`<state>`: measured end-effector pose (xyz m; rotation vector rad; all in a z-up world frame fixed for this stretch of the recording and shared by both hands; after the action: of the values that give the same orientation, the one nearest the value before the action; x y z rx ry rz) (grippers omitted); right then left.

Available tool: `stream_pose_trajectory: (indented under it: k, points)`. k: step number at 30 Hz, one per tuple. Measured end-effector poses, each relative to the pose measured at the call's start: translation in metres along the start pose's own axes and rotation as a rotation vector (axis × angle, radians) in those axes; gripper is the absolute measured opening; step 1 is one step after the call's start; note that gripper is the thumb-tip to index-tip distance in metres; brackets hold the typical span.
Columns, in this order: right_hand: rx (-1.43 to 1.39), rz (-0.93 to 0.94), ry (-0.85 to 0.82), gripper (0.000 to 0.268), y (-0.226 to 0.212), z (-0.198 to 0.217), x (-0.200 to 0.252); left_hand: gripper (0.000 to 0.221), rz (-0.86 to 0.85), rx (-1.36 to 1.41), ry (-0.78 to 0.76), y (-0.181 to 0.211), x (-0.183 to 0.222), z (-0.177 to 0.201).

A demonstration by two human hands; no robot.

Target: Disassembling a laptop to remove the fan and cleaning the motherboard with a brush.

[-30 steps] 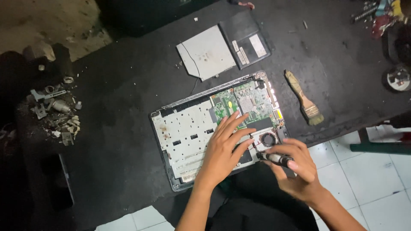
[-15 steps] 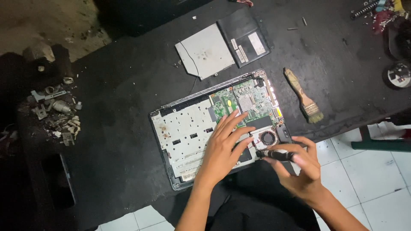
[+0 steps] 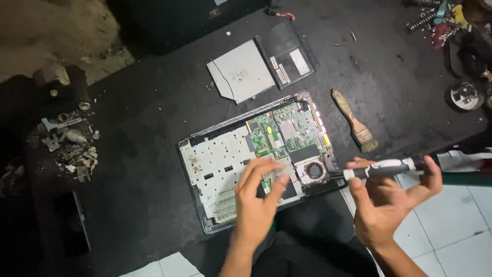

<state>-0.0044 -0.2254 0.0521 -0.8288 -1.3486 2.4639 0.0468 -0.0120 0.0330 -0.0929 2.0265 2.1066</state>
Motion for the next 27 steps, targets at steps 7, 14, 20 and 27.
stream_pose_trajectory:
  k: [7, 14, 20, 27]
  points:
    - [-0.017, 0.100, 0.034, 0.080, -0.020, -0.005, 0.001, 0.032, 0.254, 0.219, 0.026, 0.008, 0.011, -0.035]
    - [-0.017, 0.059, 0.011, 0.080, -0.018, -0.008, -0.003, 0.008, 0.094, 0.179, 0.050, 0.015, -0.004, -0.027]
    - [-0.091, -0.150, 0.002, 0.082, 0.013, -0.002, 0.008, 0.012, -0.019, -0.115, 0.006, -0.018, -0.089, 0.018]
    - [0.070, -0.419, 0.062, 0.079, 0.032, 0.017, 0.040, 0.019, -0.077, -0.509, 0.071, -0.086, -0.169, 0.051]
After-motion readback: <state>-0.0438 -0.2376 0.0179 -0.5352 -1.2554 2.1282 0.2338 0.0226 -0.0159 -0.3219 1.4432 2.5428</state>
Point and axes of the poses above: each hand's wrist, its own x-axis away from the middle knuckle, its own z-axis out of the back of the hand, y = z × x, the point moved 8 cm from there along -x, towards the middle knuckle, and after that the axes turned 15 degrees about x, right-handed, at the moved point
